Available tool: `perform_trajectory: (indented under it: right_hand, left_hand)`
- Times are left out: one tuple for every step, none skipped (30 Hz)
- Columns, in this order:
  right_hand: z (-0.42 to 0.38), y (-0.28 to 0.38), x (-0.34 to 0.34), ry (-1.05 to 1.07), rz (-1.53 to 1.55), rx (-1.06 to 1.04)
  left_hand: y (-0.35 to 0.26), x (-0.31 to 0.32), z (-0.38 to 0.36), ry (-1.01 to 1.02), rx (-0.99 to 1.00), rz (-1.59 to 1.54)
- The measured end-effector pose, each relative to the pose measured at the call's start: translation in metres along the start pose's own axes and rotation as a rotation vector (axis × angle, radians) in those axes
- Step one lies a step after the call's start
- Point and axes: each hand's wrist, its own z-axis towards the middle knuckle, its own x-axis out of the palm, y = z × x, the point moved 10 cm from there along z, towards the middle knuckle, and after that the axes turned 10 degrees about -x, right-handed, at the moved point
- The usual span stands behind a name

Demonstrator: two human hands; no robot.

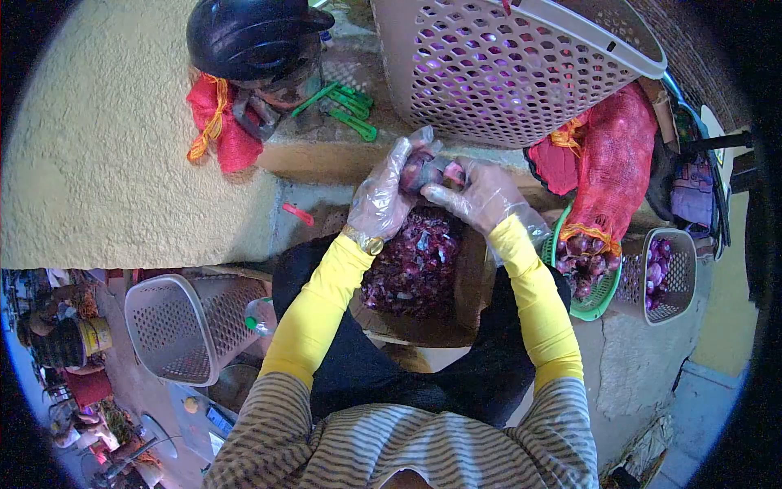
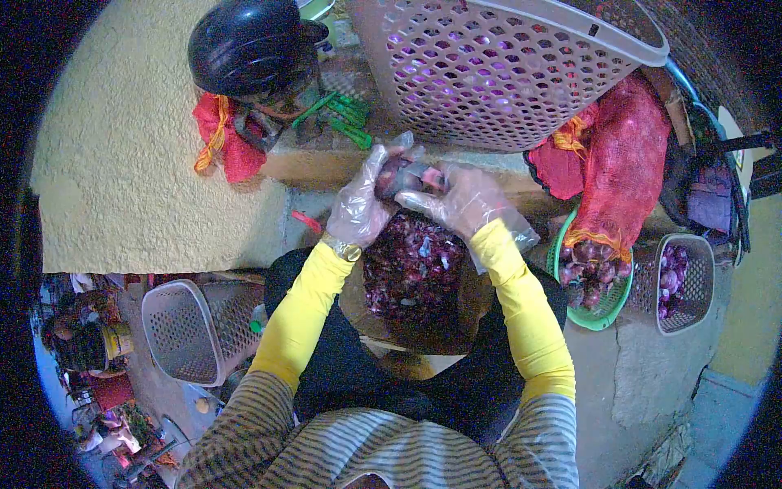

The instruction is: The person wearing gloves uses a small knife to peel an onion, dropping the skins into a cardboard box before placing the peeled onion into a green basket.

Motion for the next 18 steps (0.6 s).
perform_trajectory:
  right_hand:
    - [0.000, 0.000, 0.000, 0.000, 0.000, 0.000]
    - [0.001, 0.000, 0.003, 0.012, 0.062, 0.005]
    - [0.001, 0.000, 0.005, 0.024, 0.125, 0.009]
    - [0.001, 0.000, 0.005, 0.024, 0.126, 0.010]
    - [0.000, -0.002, 0.010, 0.066, 0.171, 0.041]
    - [-0.001, -0.005, 0.015, 0.108, 0.215, 0.071]
    - [-0.001, -0.004, 0.015, 0.108, 0.215, 0.071]
    - [0.000, -0.004, 0.014, 0.098, 0.173, 0.066]
    - [0.000, -0.003, 0.012, 0.088, 0.130, 0.061]
    - [-0.001, -0.002, 0.011, 0.089, 0.131, 0.062]
    - [-0.001, 0.003, 0.008, 0.085, 0.101, 0.011]
    - [0.000, 0.009, 0.005, 0.081, 0.072, -0.040]
    - [0.000, 0.008, 0.005, 0.080, 0.072, -0.041]
    - [0.000, 0.015, 0.007, 0.102, 0.035, -0.124]
    - [0.000, 0.022, 0.010, 0.123, -0.003, -0.207]
    - [-0.001, 0.021, 0.014, 0.124, -0.002, -0.207]
    - [-0.003, 0.027, 0.018, 0.119, -0.051, -0.284]
    - [-0.005, 0.034, 0.020, 0.113, -0.100, -0.361]
  left_hand:
    - [-0.001, 0.001, 0.000, -0.008, 0.012, 0.019]
    - [-0.002, 0.001, 0.000, -0.016, 0.024, 0.038]
    - [-0.002, 0.001, -0.001, -0.017, 0.024, 0.038]
    - [-0.003, 0.001, -0.002, -0.047, 0.015, 0.071]
    - [-0.003, 0.000, -0.003, -0.078, 0.007, 0.103]
    - [-0.003, -0.002, -0.002, -0.078, 0.007, 0.103]
    - [-0.002, -0.004, 0.001, -0.082, 0.002, 0.133]
    - [-0.001, -0.007, 0.002, -0.086, -0.002, 0.163]
    - [-0.001, -0.010, 0.003, -0.087, -0.003, 0.162]
    - [0.000, -0.013, 0.004, -0.074, -0.016, 0.176]
    - [0.002, -0.016, 0.004, -0.061, -0.030, 0.190]
    - [0.005, -0.022, 0.004, -0.061, -0.030, 0.190]
    - [-0.002, -0.017, 0.001, 0.001, 0.079, 0.360]
    - [-0.006, -0.010, -0.004, 0.065, 0.189, 0.530]
    - [-0.003, -0.015, -0.004, 0.064, 0.188, 0.530]
    - [-0.009, -0.008, -0.009, 0.096, 0.289, 0.593]
    - [-0.014, -0.002, -0.015, 0.128, 0.390, 0.655]
    - [-0.013, -0.001, -0.016, 0.127, 0.391, 0.656]
